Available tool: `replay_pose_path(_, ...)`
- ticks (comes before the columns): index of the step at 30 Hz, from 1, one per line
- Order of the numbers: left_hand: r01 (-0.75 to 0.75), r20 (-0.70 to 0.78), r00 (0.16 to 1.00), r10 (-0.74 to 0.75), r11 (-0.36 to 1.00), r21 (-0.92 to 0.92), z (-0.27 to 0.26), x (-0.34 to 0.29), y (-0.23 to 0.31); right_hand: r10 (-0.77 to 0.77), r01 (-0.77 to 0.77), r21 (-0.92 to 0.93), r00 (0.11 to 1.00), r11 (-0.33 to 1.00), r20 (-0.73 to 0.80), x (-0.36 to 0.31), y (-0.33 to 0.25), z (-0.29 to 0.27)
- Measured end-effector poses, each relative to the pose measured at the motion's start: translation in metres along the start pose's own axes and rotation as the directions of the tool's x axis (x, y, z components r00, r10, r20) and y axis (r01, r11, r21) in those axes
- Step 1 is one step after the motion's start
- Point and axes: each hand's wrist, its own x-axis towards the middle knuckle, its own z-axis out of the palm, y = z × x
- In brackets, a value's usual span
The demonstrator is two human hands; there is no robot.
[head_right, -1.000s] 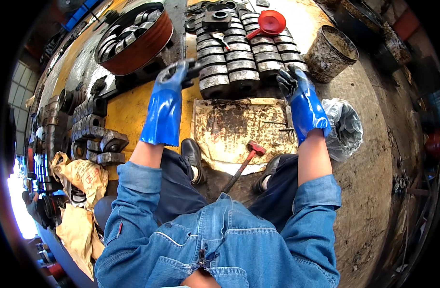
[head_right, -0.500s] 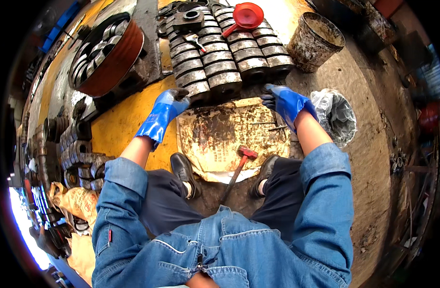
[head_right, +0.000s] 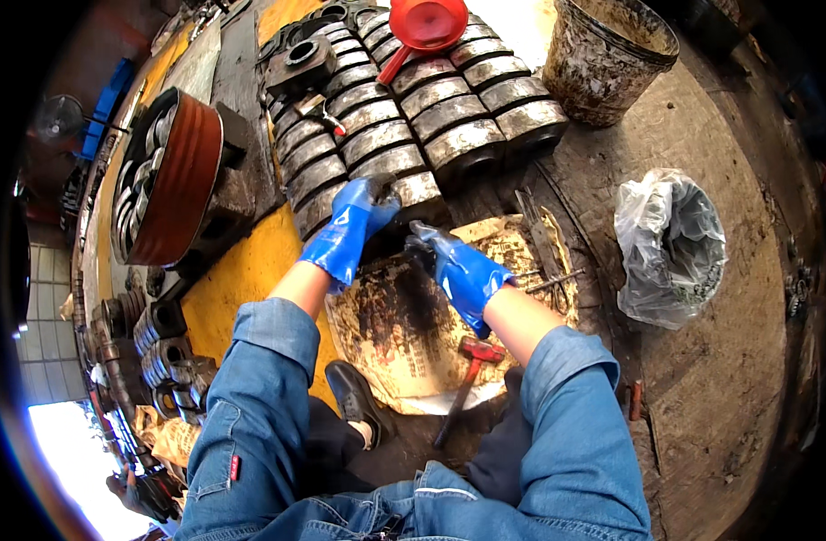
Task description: The person sits on the floor and uses a metal file and a hammer to clean a metal casting, knocking off excess material and filing the edges.
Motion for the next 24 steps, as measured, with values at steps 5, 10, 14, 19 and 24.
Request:
replay_pose_path(5, 0.029, 0.085, 0.995, -0.042, 0.987, 0.157, 0.016, 0.017, 0.035, -0.032, 0.018, 0.186, 0.997, 0.982, 0.073, 0.043, -0.005, -0.015)
replay_pose_path(10, 0.163, 0.133, 0.972, -0.192, 0.965, 0.206, 0.015, 0.029, 0.02, -0.021, 0.004, 0.256, 0.998, 0.967, 0.064, 0.032, 0.005, -0.001)
replay_pose_path(14, 0.021, 0.235, 0.971, -0.053, 0.99, 0.137, 0.012, 0.022, 0.026, 0.104, -0.101, 0.28, 0.995, 0.955, 0.005, 0.018, 0.005, -0.023)
replay_pose_path(19, -0.122, 0.207, 0.973, 0.099, 0.988, 0.098, 0.031, -0.004, 0.03, 0.192, -0.175, 0.32, 0.981, 0.931, -0.023, 0.001, 0.011, -0.03)
replay_pose_path(24, -0.026, 0.456, 0.887, 0.068, 0.995, -0.097, 0.04, 0.018, 0.022, 0.18, -0.149, 0.275, 0.98, 0.95, -0.09, 0.0, 0.02, -0.032)
